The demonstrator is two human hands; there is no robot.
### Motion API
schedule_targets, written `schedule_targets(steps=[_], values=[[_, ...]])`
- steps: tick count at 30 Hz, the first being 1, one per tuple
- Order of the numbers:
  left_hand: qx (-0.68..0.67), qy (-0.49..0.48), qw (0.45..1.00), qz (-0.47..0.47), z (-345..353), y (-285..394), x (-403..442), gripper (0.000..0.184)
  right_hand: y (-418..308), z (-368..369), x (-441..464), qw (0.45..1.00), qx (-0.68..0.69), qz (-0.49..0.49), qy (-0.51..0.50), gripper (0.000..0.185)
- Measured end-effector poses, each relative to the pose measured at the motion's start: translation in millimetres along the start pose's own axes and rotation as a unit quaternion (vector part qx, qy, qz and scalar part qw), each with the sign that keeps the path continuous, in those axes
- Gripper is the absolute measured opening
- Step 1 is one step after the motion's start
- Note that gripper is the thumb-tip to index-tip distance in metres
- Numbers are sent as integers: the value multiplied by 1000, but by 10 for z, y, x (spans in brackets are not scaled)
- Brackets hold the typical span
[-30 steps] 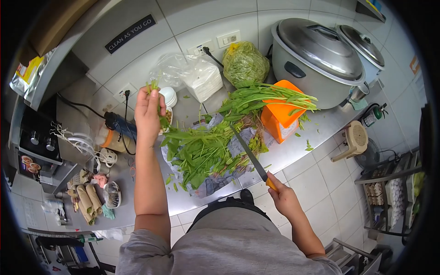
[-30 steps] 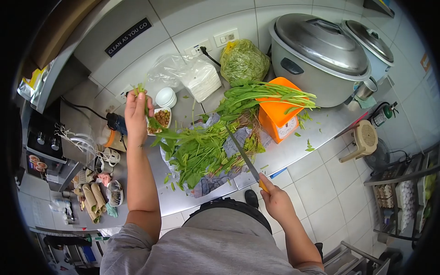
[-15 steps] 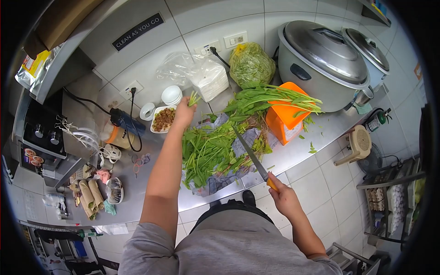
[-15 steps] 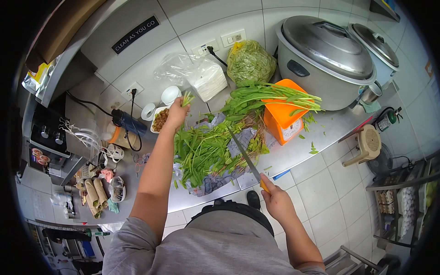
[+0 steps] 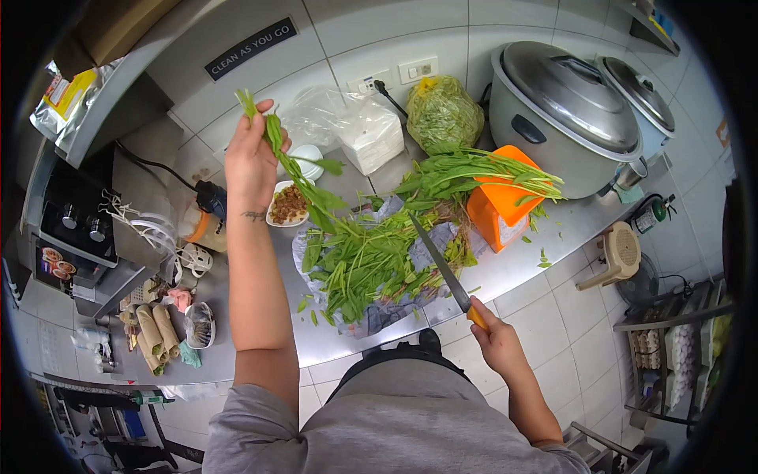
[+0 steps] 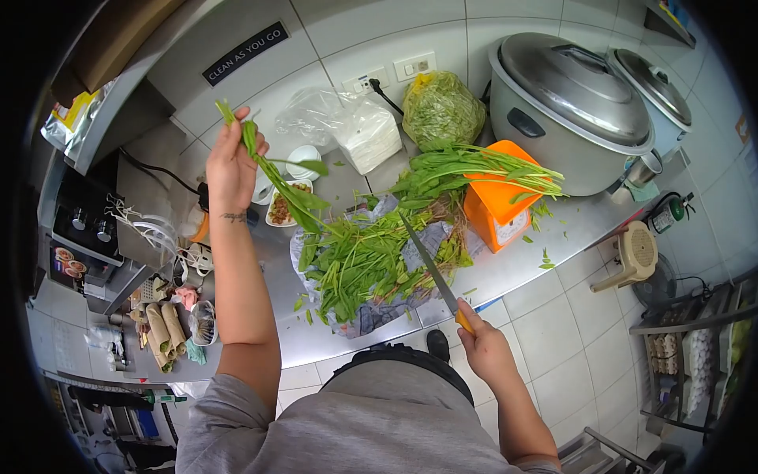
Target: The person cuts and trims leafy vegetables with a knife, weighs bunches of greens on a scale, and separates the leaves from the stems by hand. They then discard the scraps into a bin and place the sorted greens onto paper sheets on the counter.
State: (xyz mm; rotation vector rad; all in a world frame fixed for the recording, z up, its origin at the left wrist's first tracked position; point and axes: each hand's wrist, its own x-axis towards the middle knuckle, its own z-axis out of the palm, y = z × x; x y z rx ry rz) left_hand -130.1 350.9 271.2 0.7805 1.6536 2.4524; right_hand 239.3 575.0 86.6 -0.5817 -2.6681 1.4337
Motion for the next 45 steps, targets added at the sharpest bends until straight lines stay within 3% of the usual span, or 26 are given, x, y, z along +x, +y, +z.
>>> schedule_targets(steps=[4,6,7,8,11,14,17,19,20,22,24,28,30,32,34,36,39,43,45], values=[[13,-34,998,47,290,38,115,22,10,53,66,1000,-5,-13,-1,54],[104,-36,994,27,661,-96,126,18,63,82,96,1000,-14,-16,-5,54],[160,-86,983,40,869,-151,98,18,94,85,86,999,-24,-17,-16,54],[152,-96,983,37,1072,-236,107,18,108,78,72,1000,-25,-7,-6,54],[312,-222,921,73,1709,-483,122,18,142,66,37,999,-31,-3,-29,56],[460,-300,826,130,2441,-813,137,23,159,22,-29,999,-15,8,-31,56],[478,-394,780,92,2954,-1407,181,30,194,-32,-88,999,-7,26,-30,55],[484,-424,757,108,3057,-1828,149,49,239,-84,-140,999,0,29,-20,55],[482,-428,757,106,3049,-1918,151,49,270,-113,-165,1000,5,28,-14,55],[429,-382,805,148,2855,-1855,156,60,379,-169,-230,1000,11,27,-1,55],[433,-327,822,171,2542,-1570,115,59,484,-198,-298,999,21,26,8,55],[413,-175,891,62,1252,-1671,128,41,597,-302,-322,999,45,20,21,56],[506,-65,857,-65,611,-1867,-27,31,644,-293,-291,997,53,30,49,56],[590,-72,790,-152,202,-2099,-344,25,631,-251,-205,997,50,31,45,56],[591,-157,769,-184,-64,-2432,-735,21,607,-225,-124,996,45,50,54,55],[634,-200,730,-158,-72,-2564,-1112,18,520,-225,-39,998,35,40,39,55],[661,-167,725,-102,-152,-2578,-1351,19,351,-207,51,999,19,18,22,55],[624,-168,755,-108,-312,-2436,-1361,19,162,-84,79,1000,10,-13,-9,54],[538,-146,819,-136,-348,-2387,-1371,18,118,4,87,1000,4,-13,-21,54]])
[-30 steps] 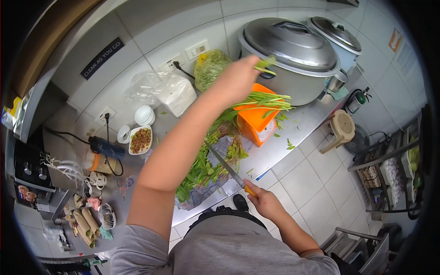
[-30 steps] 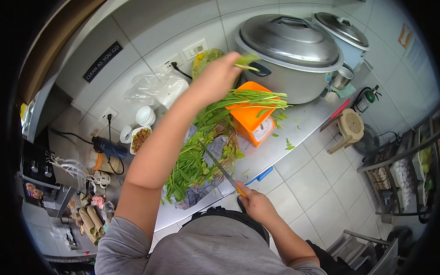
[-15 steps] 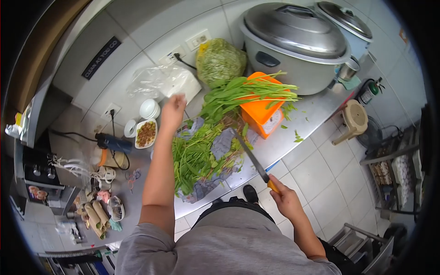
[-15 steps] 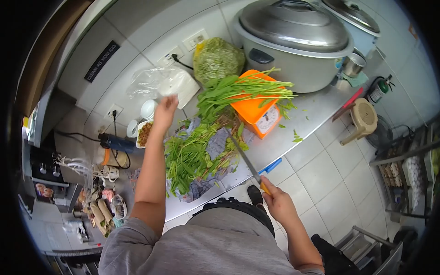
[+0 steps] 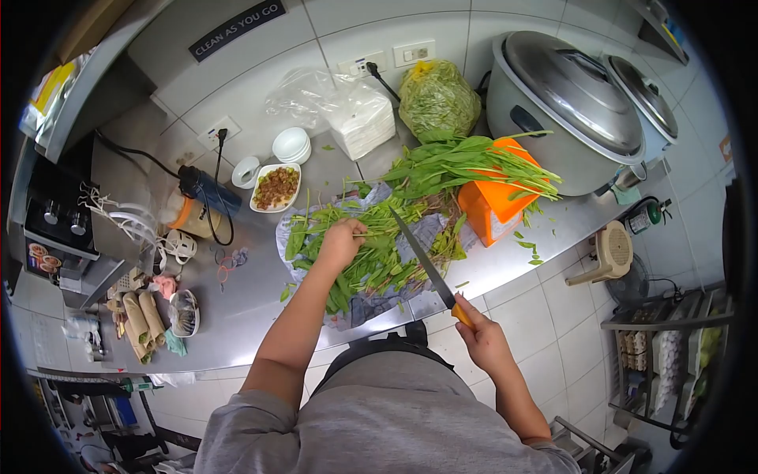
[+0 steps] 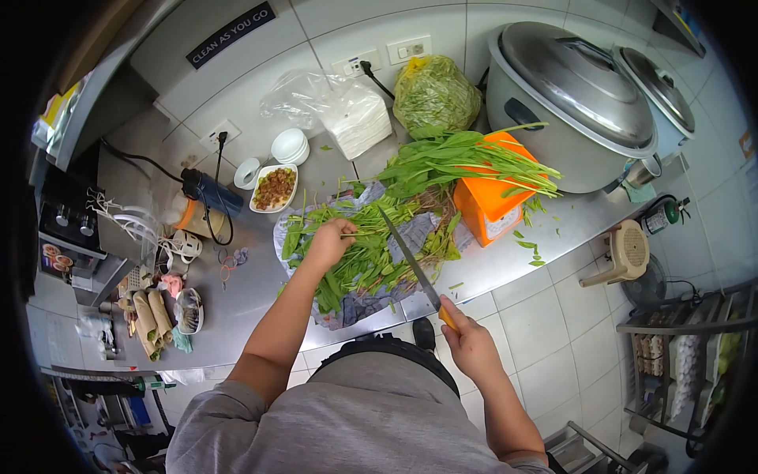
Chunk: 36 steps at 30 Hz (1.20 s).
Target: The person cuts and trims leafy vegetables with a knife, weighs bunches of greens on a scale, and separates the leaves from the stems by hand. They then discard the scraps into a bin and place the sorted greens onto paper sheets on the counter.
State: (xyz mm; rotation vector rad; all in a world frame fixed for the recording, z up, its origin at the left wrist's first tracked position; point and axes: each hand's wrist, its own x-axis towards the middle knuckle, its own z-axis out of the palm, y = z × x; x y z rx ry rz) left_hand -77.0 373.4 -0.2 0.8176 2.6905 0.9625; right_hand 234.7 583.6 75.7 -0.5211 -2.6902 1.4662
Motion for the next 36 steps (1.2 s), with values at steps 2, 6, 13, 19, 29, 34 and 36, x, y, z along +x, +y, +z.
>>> schedule_targets(steps=[2,6,13,19,29,34,36], values=[[21,-4,1000,-21,-30,-51,-39,20,-43,71,0,1000,-6,2,-9,54],[-57,7,998,-39,-251,81,-150,21,-108,125,-11,999,-25,17,-11,54],[-45,38,998,-18,-370,92,-111,17,-238,172,-71,999,-17,-10,26,54],[28,12,999,-20,-72,34,-185,13,-219,393,-75,997,-60,-27,-34,56],[-135,70,988,15,-1404,1654,31,10,-117,443,-116,998,-23,-9,-58,54],[-27,125,966,227,-985,2566,681,17,-61,201,-183,999,-33,-2,-36,54],[19,95,967,235,-631,2934,1026,24,3,133,-202,999,-34,12,-29,54]])
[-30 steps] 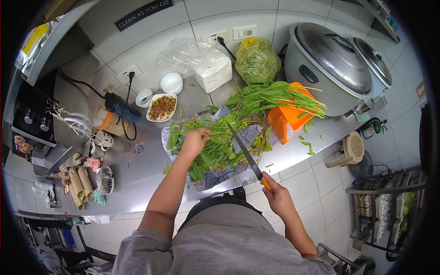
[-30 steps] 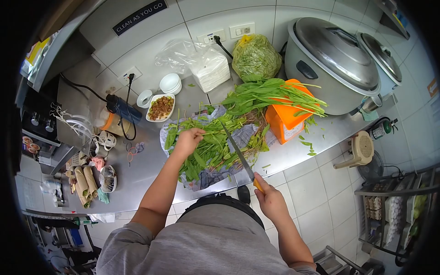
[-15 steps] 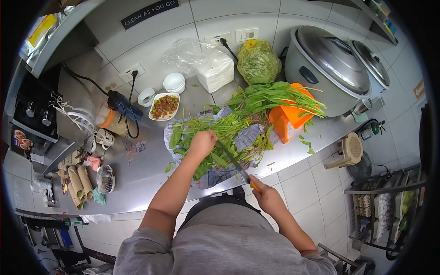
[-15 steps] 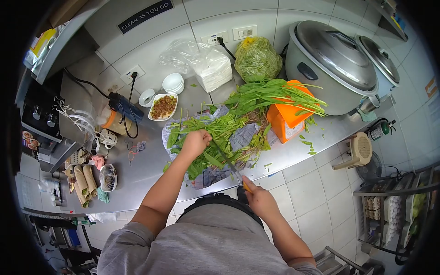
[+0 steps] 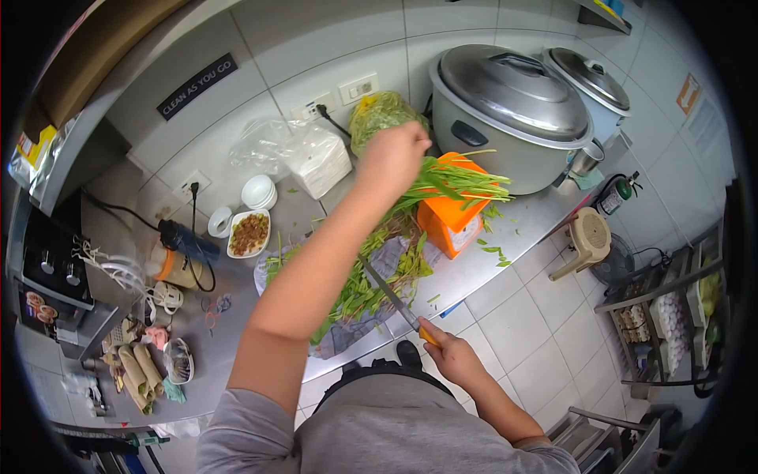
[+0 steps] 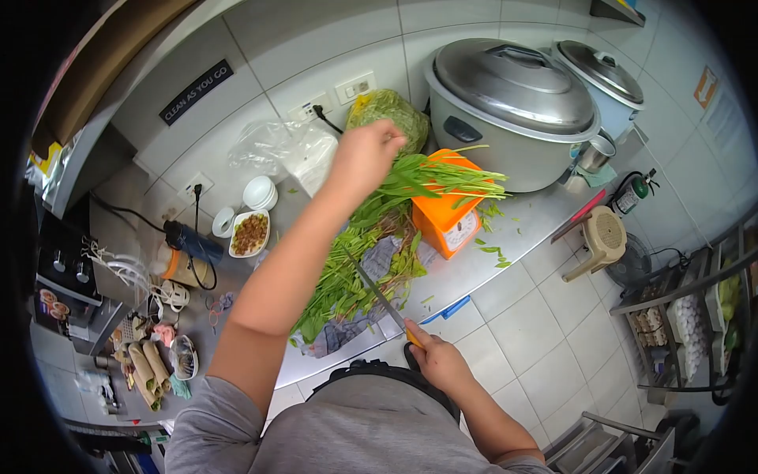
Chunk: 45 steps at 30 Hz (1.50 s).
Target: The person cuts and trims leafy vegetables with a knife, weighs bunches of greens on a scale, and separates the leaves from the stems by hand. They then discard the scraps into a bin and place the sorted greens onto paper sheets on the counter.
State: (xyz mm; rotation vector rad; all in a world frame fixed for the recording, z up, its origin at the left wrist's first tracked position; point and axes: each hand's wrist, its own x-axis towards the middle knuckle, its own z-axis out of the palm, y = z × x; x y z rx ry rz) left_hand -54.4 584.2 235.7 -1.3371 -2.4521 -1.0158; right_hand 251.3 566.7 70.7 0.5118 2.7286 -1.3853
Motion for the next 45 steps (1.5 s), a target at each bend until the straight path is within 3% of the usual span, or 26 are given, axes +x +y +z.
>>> schedule_targets(steps=[2,4,5,7,9,14,17,21,22,24,28,31,38,40,41,43,45], values=[[17,-45,999,-3,390,105,319,31,67,-48,-39,1000,0,15,3,55],[-110,-93,988,-47,747,89,512,47,154,-114,-95,999,11,33,16,54],[-111,-97,988,-46,816,28,567,47,218,-148,-134,999,14,36,16,54],[-238,-24,968,-72,751,-168,579,67,349,-179,-217,997,39,22,69,54],[-225,-3,973,-46,598,-507,465,60,368,-270,-286,994,58,56,73,53],[-228,-6,962,-148,493,-1383,14,45,487,-410,-346,992,57,66,88,53],[-170,-26,968,-184,540,-1564,-25,37,452,-444,-248,995,41,66,69,53],[-95,-103,990,-13,824,-1009,279,30,379,-446,-131,998,21,39,45,53],[-100,-100,990,-15,933,-885,350,30,393,-412,-107,998,19,23,49,52],[48,-115,991,39,1123,-674,487,26,316,-416,-89,998,24,34,39,53],[174,-214,960,41,1324,-418,656,19,281,-414,-126,997,40,55,34,54],[225,-212,951,20,1469,-308,648,16,331,-423,-200,996,54,62,44,53],[156,-205,966,-13,1431,-154,811,18,453,-506,-240,992,64,83,68,52],[165,-143,973,73,1425,13,786,16,476,-508,-201,992,61,88,63,52],[167,-142,973,69,1439,96,763,16,483,-506,-178,992,55,93,59,52],[183,-185,957,128,1487,231,697,19,498,-490,-135,995,48,68,62,52],[163,-201,960,107,1474,268,608,25,505,-481,-94,996,40,42,64,52]])
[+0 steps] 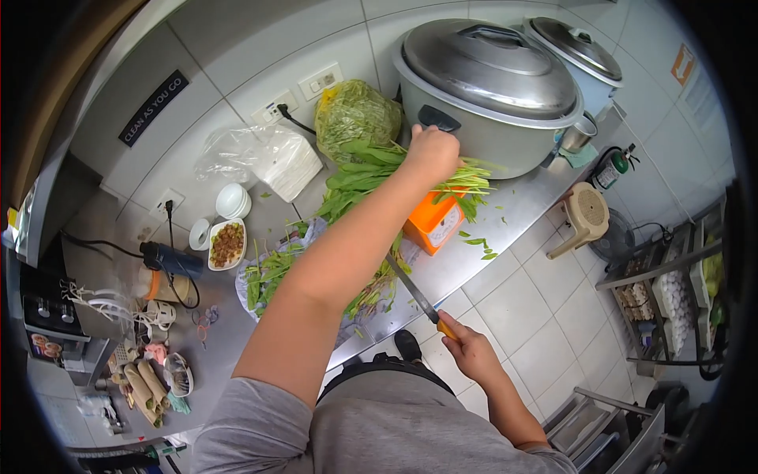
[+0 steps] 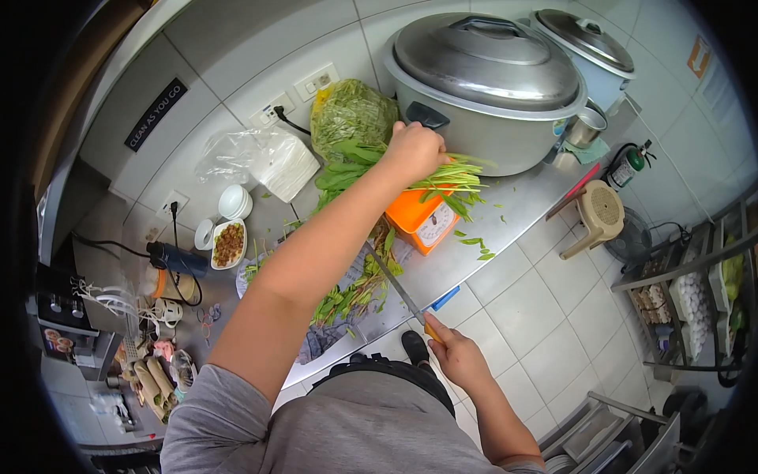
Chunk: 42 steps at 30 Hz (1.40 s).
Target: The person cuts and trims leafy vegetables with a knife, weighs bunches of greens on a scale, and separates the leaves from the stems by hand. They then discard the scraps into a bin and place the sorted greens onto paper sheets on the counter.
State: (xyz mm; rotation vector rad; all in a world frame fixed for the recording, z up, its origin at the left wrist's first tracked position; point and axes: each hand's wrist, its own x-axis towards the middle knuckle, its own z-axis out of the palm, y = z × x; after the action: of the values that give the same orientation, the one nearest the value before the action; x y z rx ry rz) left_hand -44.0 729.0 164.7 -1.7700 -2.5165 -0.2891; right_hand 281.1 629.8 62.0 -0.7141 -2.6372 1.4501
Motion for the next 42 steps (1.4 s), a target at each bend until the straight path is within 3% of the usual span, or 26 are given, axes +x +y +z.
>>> schedule_targets(steps=[2,4,6,8,10,12,13,15,18,22,25,28,30,33,36,39,42], values=[[-27,-17,999,-16,-28,-95,-77,33,10,8,29,1000,-3,-8,-5,52],[-264,181,947,23,-152,-370,-265,48,14,5,30,1000,5,-13,0,53],[-332,208,918,-65,-458,-691,-678,47,32,15,40,1000,16,-17,9,53],[-304,249,909,-141,-287,-1269,-1129,39,51,29,36,998,34,-17,45,54],[-238,126,916,-296,8,-1444,-1622,29,31,45,60,999,36,1,37,53],[-228,102,943,-221,592,-1341,-2116,29,50,106,116,998,34,16,42,53],[-205,-10,952,-228,663,-1155,-2283,28,14,122,161,999,30,11,37,53],[-99,28,976,-193,1063,-894,-2590,34,-61,147,227,999,19,18,34,54],[-112,7,974,-196,1217,-749,-2823,46,-128,190,307,1000,0,5,23,54],[-203,5,964,-169,712,-776,-2985,30,-268,253,345,1000,0,6,-1,55],[-159,164,940,-255,1007,-1430,-2946,37,-344,365,366,999,-31,-23,-11,55],[-112,135,926,-334,1189,-1748,-2869,43,-478,448,451,994,-81,33,-62,55],[-108,-95,919,-367,1080,-1760,-2827,45,-478,507,500,995,-95,36,-17,55],[-111,-159,922,-336,923,-1769,-2759,50,-536,481,542,990,-120,76,-11,55],[-213,-99,896,-377,993,-1871,-2631,52,-481,530,521,996,-86,21,14,55],[-241,-146,860,-425,1218,-2026,-2413,52,-519,579,515,997,-79,-5,17,54],[-244,-159,881,-374,1175,-2001,-2372,51,-591,577,506,995,-94,-5,11,53]])
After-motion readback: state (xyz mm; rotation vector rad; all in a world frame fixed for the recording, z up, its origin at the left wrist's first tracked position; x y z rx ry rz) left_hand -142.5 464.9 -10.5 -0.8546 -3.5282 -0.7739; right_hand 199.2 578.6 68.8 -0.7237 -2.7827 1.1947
